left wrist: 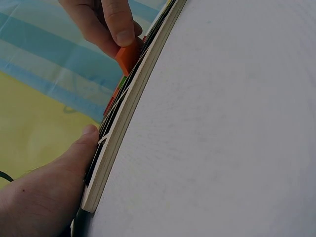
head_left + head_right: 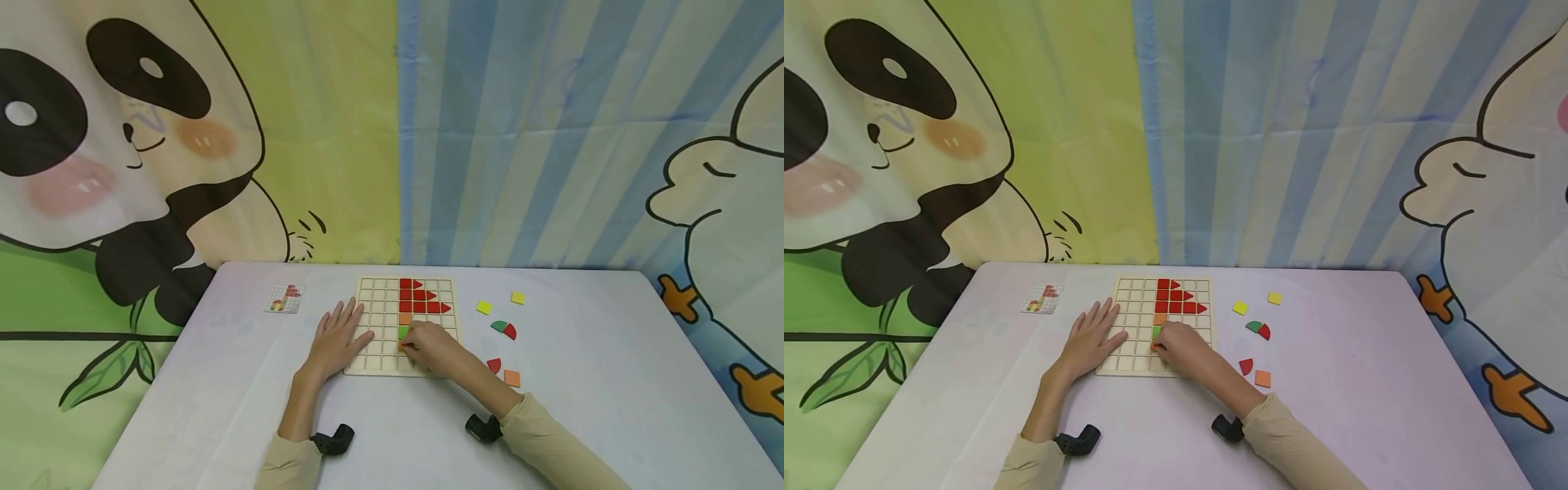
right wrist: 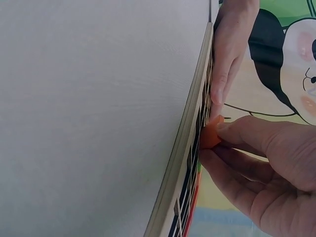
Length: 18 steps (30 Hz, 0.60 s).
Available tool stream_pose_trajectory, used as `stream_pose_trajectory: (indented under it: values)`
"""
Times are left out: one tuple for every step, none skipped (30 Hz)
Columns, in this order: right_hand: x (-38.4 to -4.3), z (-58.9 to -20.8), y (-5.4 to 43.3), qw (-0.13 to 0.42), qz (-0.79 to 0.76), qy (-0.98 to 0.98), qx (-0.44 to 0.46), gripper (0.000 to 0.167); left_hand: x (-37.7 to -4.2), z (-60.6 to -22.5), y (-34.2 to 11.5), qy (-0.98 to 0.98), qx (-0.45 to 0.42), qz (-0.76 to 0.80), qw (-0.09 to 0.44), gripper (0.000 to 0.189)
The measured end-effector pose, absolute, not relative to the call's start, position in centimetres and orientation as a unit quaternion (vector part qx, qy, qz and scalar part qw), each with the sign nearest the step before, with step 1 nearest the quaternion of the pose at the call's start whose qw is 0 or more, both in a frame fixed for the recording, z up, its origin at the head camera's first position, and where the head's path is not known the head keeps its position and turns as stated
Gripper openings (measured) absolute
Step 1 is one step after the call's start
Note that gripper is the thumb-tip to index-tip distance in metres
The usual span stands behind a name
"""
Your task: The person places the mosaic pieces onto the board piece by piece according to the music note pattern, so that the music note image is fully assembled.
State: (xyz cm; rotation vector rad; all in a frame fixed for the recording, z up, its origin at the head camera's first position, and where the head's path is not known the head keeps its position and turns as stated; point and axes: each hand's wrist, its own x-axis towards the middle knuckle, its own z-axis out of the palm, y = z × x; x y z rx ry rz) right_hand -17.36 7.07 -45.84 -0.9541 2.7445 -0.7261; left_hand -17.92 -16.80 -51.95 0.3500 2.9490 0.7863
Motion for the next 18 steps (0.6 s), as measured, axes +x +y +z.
stream_pose_trajectory:
  values:
    - [-17.39, -45.89, 7.08, 0.073, -0.242, 0.914, -0.317, 0.010, -17.93, -51.98, -16.81, 0.959, 0.114, 0.256, 0.034, 0.075]
    - [-17.43, -45.92, 7.08, 0.073, -0.241, 0.915, -0.316, 0.010, -17.94, -52.00, -16.81, 0.959, 0.115, 0.256, 0.034, 0.075]
    - [-17.49, -45.98, 7.08, 0.073, -0.239, 0.915, -0.317, 0.009, -17.95, -52.01, -16.82, 0.959, 0.114, 0.256, 0.035, 0.075]
    - [-17.54, -46.02, 7.08, 0.072, -0.236, 0.915, -0.318, 0.009, -17.95, -52.01, -16.82, 0.959, 0.114, 0.257, 0.035, 0.076]
    - [-17.59, -46.04, 7.09, 0.070, -0.233, 0.916, -0.320, 0.008, -17.95, -51.98, -16.82, 0.959, 0.113, 0.258, 0.036, 0.076]
    - [-17.64, -46.07, 7.08, 0.069, -0.230, 0.916, -0.323, 0.007, -17.96, -51.94, -16.81, 0.958, 0.113, 0.260, 0.036, 0.076]
    - [-17.68, -46.10, 7.08, 0.068, -0.227, 0.916, -0.325, 0.007, -17.93, -51.92, -16.81, 0.958, 0.112, 0.261, 0.036, 0.076]
    - [-17.70, -46.12, 7.07, 0.069, -0.226, 0.916, -0.326, 0.006, -17.91, -51.89, -16.81, 0.958, 0.112, 0.263, 0.036, 0.076]
    - [-17.71, -46.14, 7.06, 0.069, -0.225, 0.915, -0.327, 0.006, -17.90, -51.89, -16.82, 0.958, 0.111, 0.264, 0.037, 0.076]
    - [-17.71, -46.16, 7.06, 0.069, -0.227, 0.915, -0.327, 0.006, -17.89, -51.89, -16.81, 0.957, 0.111, 0.265, 0.036, 0.076]
    - [-17.69, -46.17, 7.07, 0.070, -0.230, 0.914, -0.327, 0.006, -17.88, -51.90, -16.81, 0.957, 0.111, 0.266, 0.036, 0.076]
    - [-17.68, -46.20, 7.07, 0.071, -0.231, 0.914, -0.325, 0.006, -17.88, -51.93, -16.81, 0.957, 0.111, 0.267, 0.034, 0.076]
    - [-17.65, -46.22, 7.07, 0.072, -0.233, 0.914, -0.323, 0.006, -17.88, -51.96, -16.81, 0.957, 0.112, 0.267, 0.034, 0.076]
    - [-17.60, -46.23, 7.07, 0.073, -0.233, 0.915, -0.321, 0.006, -17.90, -51.99, -16.81, 0.957, 0.112, 0.266, 0.034, 0.076]
    - [-17.53, -46.20, 7.05, 0.072, -0.232, 0.916, -0.320, 0.006, -17.90, -52.02, -16.81, 0.957, 0.112, 0.265, 0.034, 0.076]
    - [-17.47, -46.18, 7.04, 0.070, -0.229, 0.917, -0.320, 0.006, -17.92, -52.02, -16.80, 0.957, 0.112, 0.265, 0.034, 0.076]
    - [-17.40, -46.15, 7.02, 0.068, -0.224, 0.918, -0.321, 0.007, -17.93, -52.02, -16.80, 0.957, 0.111, 0.264, 0.034, 0.076]
    - [-17.35, -46.14, 6.99, 0.064, -0.217, 0.918, -0.324, 0.007, -17.94, -52.02, -16.80, 0.957, 0.111, 0.264, 0.034, 0.076]
